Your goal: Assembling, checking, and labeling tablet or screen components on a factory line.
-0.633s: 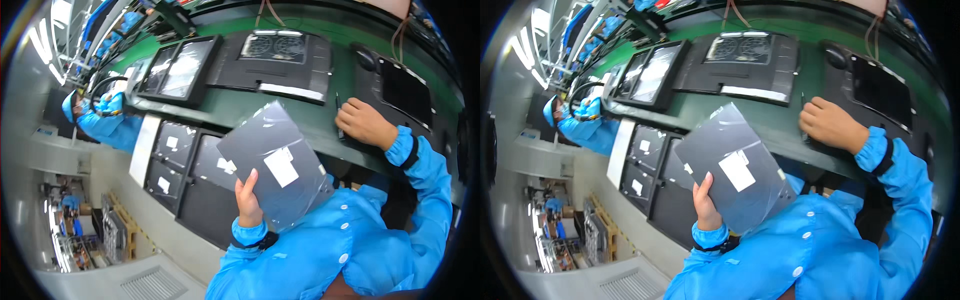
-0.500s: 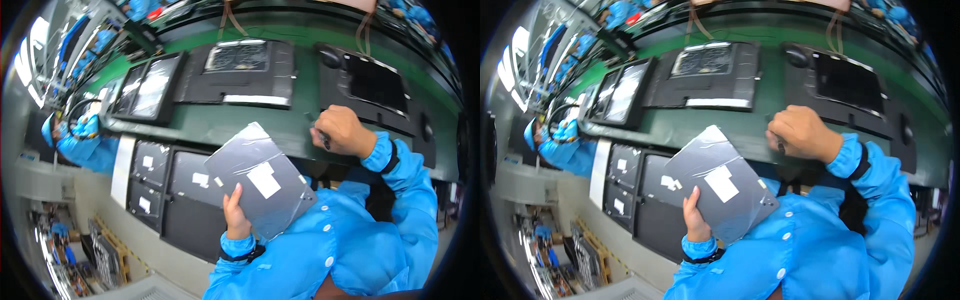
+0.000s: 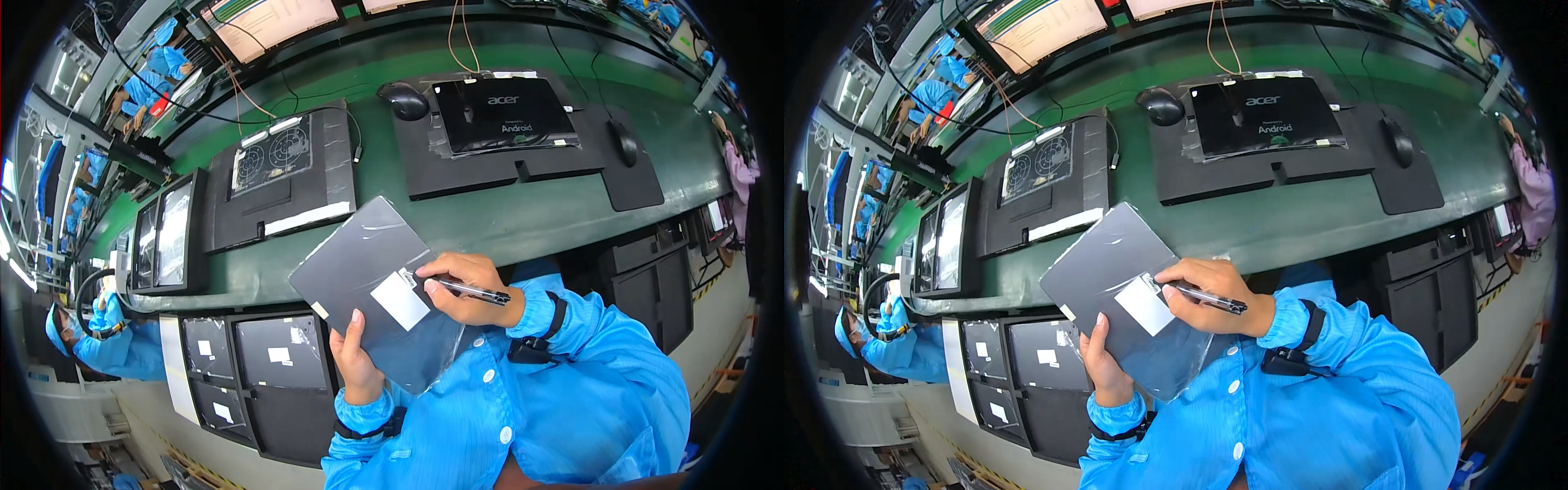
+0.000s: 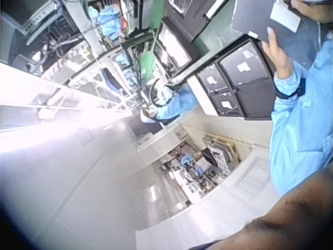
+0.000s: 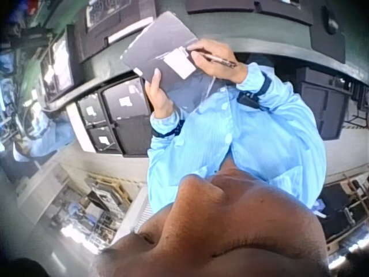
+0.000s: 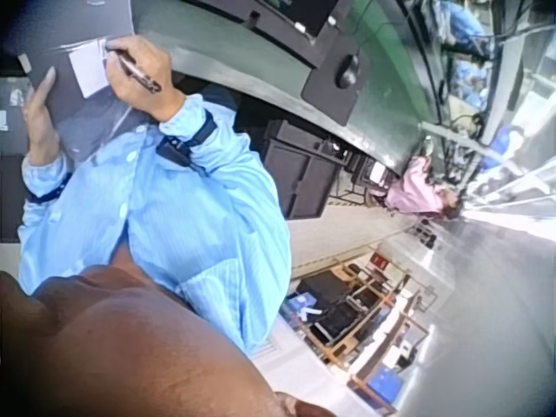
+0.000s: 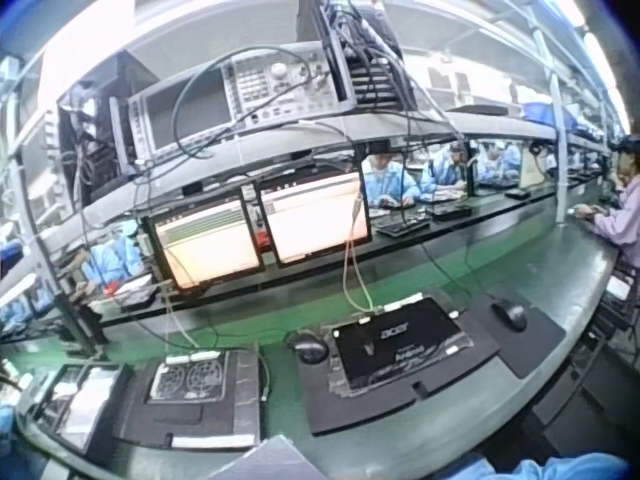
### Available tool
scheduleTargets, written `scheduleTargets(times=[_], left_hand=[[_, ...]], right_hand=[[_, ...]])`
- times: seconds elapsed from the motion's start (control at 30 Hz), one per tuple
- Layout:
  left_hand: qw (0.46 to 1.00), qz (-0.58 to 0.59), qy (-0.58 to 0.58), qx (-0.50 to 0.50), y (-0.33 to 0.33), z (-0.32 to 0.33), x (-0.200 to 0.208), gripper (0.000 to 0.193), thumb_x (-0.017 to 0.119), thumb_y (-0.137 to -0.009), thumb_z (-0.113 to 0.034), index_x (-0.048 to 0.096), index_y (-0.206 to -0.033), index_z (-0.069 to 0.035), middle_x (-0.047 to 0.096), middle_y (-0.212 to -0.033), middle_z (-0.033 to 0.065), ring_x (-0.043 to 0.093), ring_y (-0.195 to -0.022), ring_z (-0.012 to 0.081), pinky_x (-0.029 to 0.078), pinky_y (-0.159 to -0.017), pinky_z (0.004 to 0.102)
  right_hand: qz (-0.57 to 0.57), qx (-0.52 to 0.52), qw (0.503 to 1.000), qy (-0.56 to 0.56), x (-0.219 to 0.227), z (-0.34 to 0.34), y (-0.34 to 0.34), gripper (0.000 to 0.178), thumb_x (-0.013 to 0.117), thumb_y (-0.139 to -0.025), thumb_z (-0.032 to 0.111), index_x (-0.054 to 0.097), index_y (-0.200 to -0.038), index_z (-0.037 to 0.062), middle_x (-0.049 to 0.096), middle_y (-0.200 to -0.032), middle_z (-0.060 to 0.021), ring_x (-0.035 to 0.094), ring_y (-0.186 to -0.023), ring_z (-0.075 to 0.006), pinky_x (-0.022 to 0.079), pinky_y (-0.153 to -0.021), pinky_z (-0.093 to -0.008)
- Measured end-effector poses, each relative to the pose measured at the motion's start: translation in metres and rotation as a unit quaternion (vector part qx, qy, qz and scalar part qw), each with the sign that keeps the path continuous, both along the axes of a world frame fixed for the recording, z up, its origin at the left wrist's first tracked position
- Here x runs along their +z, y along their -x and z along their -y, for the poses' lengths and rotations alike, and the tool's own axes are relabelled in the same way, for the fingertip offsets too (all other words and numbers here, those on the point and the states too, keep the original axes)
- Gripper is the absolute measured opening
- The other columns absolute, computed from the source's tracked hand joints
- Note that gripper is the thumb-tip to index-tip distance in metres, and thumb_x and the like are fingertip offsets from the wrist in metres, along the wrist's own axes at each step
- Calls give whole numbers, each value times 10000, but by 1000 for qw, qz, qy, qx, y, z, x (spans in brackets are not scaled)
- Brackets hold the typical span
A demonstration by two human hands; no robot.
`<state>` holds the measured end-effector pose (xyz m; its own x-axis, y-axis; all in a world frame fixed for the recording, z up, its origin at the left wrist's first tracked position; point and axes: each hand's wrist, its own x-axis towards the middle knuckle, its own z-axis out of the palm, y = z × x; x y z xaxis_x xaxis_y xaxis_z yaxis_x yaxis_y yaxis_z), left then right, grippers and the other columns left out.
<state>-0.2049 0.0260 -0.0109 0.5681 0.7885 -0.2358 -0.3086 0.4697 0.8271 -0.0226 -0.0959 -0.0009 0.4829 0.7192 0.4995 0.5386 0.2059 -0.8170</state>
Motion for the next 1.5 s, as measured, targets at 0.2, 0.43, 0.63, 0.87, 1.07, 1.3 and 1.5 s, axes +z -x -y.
scheduleTargets(times=[0.2,0.43,0.63,0.87,1.07,1.3,1.5], left_hand=[[1000,-5,1,21,2,7,8,292,618,-1009,-100,615,-1271,28,701,-1184,118,677,-1055,202,529,-936,337],[991,-27,4,133,43,4,-5,300,691,-980,-130,647,-1252,-10,701,-1193,79,659,-1055,177,501,-943,329],[940,-36,39,337,192,-4,-12,344,640,-1013,-174,600,-1287,30,698,-1204,149,699,-1085,287,560,-974,434],[910,-3,132,393,339,5,-73,437,554,-1062,-225,518,-1393,56,644,-1318,189,643,-1207,351,525,-1042,499],[903,-7,145,406,351,2,-95,438,591,-1035,-165,503,-1402,57,631,-1329,197,640,-1205,332,525,-1037,475],[886,-79,93,448,326,5,-83,517,587,-970,6,434,-1462,44,572,-1393,193,597,-1248,322,495,-1068,430],[878,-110,73,460,322,8,-82,564,610,-941,28,417,-1471,44,583,-1368,185,608,-1220,321,505,-1050,418]], right_hand=[[1,7,1000,3,-8,-10,2,179,693,-882,87,700,-1048,21,706,-797,-108,675,-611,-190,521,-567,-323],[-249,106,963,15,-28,-18,20,291,575,-1027,136,603,-1267,-25,705,-1016,-112,621,-788,-123,537,-720,-274],[-33,319,947,13,-12,-103,80,275,605,-1006,129,649,-1243,-2,701,-1021,-156,701,-900,-244,551,-776,-357],[-136,410,881,195,-66,-187,156,221,606,-987,192,686,-1130,45,702,-886,-107,657,-798,-195,523,-717,-331],[-8,485,847,219,-67,-215,168,229,630,-960,229,700,-1080,47,703,-845,-90,674,-718,-207,524,-677,-364],[-486,678,483,265,74,-198,137,391,643,-1020,293,634,-1213,-47,715,-869,-140,692,-736,-159,549,-665,-299],[-40,448,875,180,-75,-229,193,147,638,-954,157,704,-1005,37,715,-823,-52,650,-721,-140,519,-674,-301]])
